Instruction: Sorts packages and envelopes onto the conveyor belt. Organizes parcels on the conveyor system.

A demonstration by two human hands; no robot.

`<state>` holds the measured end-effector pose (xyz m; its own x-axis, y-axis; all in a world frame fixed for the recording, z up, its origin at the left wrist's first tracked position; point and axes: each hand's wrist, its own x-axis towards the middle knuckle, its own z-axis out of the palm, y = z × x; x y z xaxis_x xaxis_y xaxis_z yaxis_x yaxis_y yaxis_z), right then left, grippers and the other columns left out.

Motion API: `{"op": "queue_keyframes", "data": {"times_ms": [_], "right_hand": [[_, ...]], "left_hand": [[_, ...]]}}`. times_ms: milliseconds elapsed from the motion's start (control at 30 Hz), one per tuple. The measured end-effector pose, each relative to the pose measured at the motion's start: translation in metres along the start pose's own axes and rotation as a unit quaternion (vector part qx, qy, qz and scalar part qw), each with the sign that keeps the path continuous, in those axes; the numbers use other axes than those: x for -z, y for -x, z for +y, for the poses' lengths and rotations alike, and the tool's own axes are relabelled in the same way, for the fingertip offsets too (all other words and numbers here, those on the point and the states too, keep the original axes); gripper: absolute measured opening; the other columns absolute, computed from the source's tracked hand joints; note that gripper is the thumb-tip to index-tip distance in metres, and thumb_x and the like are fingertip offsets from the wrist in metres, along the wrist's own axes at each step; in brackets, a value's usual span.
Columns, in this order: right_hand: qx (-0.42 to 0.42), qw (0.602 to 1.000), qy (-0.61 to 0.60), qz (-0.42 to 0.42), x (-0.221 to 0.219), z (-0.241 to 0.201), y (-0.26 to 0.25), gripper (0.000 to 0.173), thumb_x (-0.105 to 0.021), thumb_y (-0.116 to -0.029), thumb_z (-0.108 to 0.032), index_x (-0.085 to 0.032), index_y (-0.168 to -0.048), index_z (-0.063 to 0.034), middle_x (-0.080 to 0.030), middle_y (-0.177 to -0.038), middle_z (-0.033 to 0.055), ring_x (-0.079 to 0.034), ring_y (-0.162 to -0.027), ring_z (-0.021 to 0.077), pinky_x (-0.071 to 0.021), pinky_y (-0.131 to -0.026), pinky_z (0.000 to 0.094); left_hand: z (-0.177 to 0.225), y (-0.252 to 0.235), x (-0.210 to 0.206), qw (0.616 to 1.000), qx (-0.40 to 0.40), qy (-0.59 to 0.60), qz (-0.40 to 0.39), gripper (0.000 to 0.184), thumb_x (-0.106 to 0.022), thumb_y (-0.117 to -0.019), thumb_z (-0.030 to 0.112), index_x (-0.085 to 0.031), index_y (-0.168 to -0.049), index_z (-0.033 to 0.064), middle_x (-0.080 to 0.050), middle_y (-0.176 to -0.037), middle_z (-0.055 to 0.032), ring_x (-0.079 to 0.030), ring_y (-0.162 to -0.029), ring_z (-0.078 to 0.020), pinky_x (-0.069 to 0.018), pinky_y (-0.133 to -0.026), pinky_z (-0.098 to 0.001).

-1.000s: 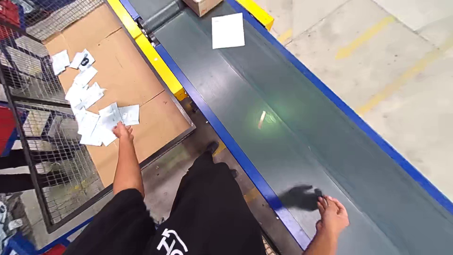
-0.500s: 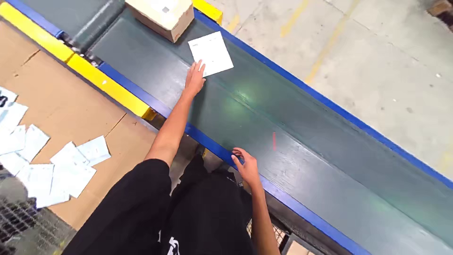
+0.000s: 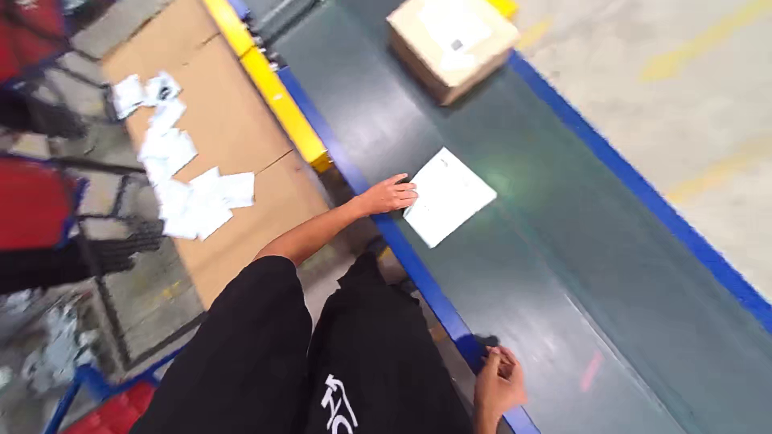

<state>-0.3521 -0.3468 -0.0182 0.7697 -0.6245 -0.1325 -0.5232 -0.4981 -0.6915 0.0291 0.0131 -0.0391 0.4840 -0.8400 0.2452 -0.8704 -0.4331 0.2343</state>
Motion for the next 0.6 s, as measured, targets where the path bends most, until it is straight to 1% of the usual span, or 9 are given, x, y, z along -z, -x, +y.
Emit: {"op": "queue_keyframes", "data": {"times_ms": [100, 167, 200, 267, 333, 367, 433, 500, 600], "right_hand": [[0.102, 0.993, 0.004, -0.056, -0.018, -0.025, -0.069, 0.030, -0.058, -0.1011, -0.018, -0.067, -0.117, 0.0059, -0.073, -0.089, 0.0168, -0.070, -0.070, 0.0186, -0.0599, -0.064, 0.0387], [0.154, 0.984, -0.009, -0.088, -0.025, -0.050, -0.115, 0.030, -0.058, -0.1013, -0.018, -0.066, -0.119, 0.0055, -0.073, -0.093, 0.0182, -0.072, -0.075, 0.0210, -0.0618, -0.069, 0.0408], [0.172, 0.980, -0.014, -0.099, -0.029, -0.066, -0.141, 0.031, -0.059, -0.1008, -0.019, -0.065, -0.121, 0.0048, -0.073, -0.097, 0.0185, -0.073, -0.080, 0.0223, -0.0621, -0.073, 0.0421], [0.175, 0.978, -0.019, -0.115, -0.037, -0.101, -0.192, 0.038, -0.061, -0.1008, -0.024, -0.062, -0.129, 0.0020, -0.073, -0.109, 0.0188, -0.073, -0.093, 0.0244, -0.0603, -0.083, 0.0445], [0.136, 0.982, -0.046, -0.123, -0.045, -0.139, -0.244, 0.047, -0.061, -0.1011, -0.029, -0.056, -0.138, 0.0000, -0.070, -0.121, 0.0179, -0.071, -0.105, 0.0233, -0.0585, -0.091, 0.0426], [0.099, 0.984, -0.072, -0.129, -0.049, -0.156, -0.269, 0.052, -0.061, -0.1013, -0.032, -0.052, -0.142, -0.0011, -0.067, -0.127, 0.0171, -0.069, -0.109, 0.0225, -0.0582, -0.093, 0.0415], [0.004, 0.979, -0.150, -0.140, -0.059, -0.187, -0.316, 0.057, -0.060, -0.1024, -0.036, -0.045, -0.148, -0.0045, -0.063, -0.132, 0.0158, -0.068, -0.110, 0.0220, -0.0593, -0.090, 0.0403], [-0.066, 0.965, -0.205, -0.150, -0.071, -0.210, -0.350, 0.057, -0.056, -0.1045, -0.041, -0.043, -0.150, -0.0080, -0.060, -0.136, 0.0164, -0.068, -0.111, 0.0247, -0.0591, -0.088, 0.0419], [-0.121, 0.946, -0.239, -0.186, -0.083, -0.225, -0.383, 0.058, -0.050, -0.1058, -0.048, -0.042, -0.151, -0.0119, -0.052, -0.146, 0.0158, -0.061, -0.122, 0.0290, -0.0551, -0.094, 0.0473]], "left_hand": [[0.003, 0.134, 0.055, 0.985, 0.173, -0.019, -0.015, 0.031, -0.048, -0.1036, 0.001, -0.072, -0.122, 0.0067, -0.069, -0.135, -0.0077, -0.056, -0.136, -0.0260, -0.0346, -0.121, -0.0528], [0.012, 0.231, 0.087, 0.942, 0.330, -0.030, -0.046, 0.033, -0.046, -0.1036, 0.001, -0.071, -0.124, 0.0043, -0.067, -0.136, -0.0127, -0.056, -0.136, -0.0324, -0.0364, -0.120, -0.0539], [0.019, 0.275, 0.101, 0.902, 0.422, -0.035, -0.078, 0.034, -0.045, -0.1033, 0.001, -0.070, -0.126, 0.0031, -0.066, -0.137, -0.0158, -0.053, -0.137, -0.0372, -0.0365, -0.118, -0.0564], [0.043, 0.346, 0.125, 0.792, 0.596, -0.019, -0.129, 0.033, -0.048, -0.1030, 0.004, -0.065, -0.132, -0.0003, -0.063, -0.134, -0.0262, -0.049, -0.136, -0.0501, -0.0339, -0.113, -0.0689], [0.074, 0.387, 0.139, 0.684, 0.713, 0.018, -0.153, 0.038, -0.057, -0.1022, 0.011, -0.060, -0.139, 0.0019, -0.061, -0.129, -0.0363, -0.053, -0.125, -0.0598, -0.0389, -0.102, -0.0788], [0.087, 0.400, 0.140, 0.654, 0.741, 0.034, -0.147, 0.039, -0.057, -0.1026, 0.013, -0.060, -0.140, 0.0017, -0.060, -0.128, -0.0385, -0.053, -0.124, -0.0615, -0.0386, -0.101, -0.0798], [0.105, 0.405, 0.132, 0.645, 0.754, 0.042, -0.120, 0.037, -0.057, -0.1032, 0.016, -0.063, -0.136, 0.0005, -0.062, -0.126, -0.0369, -0.056, -0.121, -0.0599, -0.0398, -0.100, -0.0793], [0.104, 0.380, 0.122, 0.675, 0.733, 0.047, -0.068, 0.037, -0.053, -0.1050, 0.016, -0.061, -0.137, -0.0017, -0.064, -0.130, -0.0318, -0.059, -0.122, -0.0547, -0.0411, -0.102, -0.0756], [0.073, 0.283, 0.107, 0.730, 0.680, 0.033, 0.056, 0.040, -0.047, -0.1067, 0.015, -0.055, -0.141, -0.0035, -0.063, -0.134, -0.0268, -0.061, -0.125, -0.0442, -0.0445, -0.108, -0.0647]]}}
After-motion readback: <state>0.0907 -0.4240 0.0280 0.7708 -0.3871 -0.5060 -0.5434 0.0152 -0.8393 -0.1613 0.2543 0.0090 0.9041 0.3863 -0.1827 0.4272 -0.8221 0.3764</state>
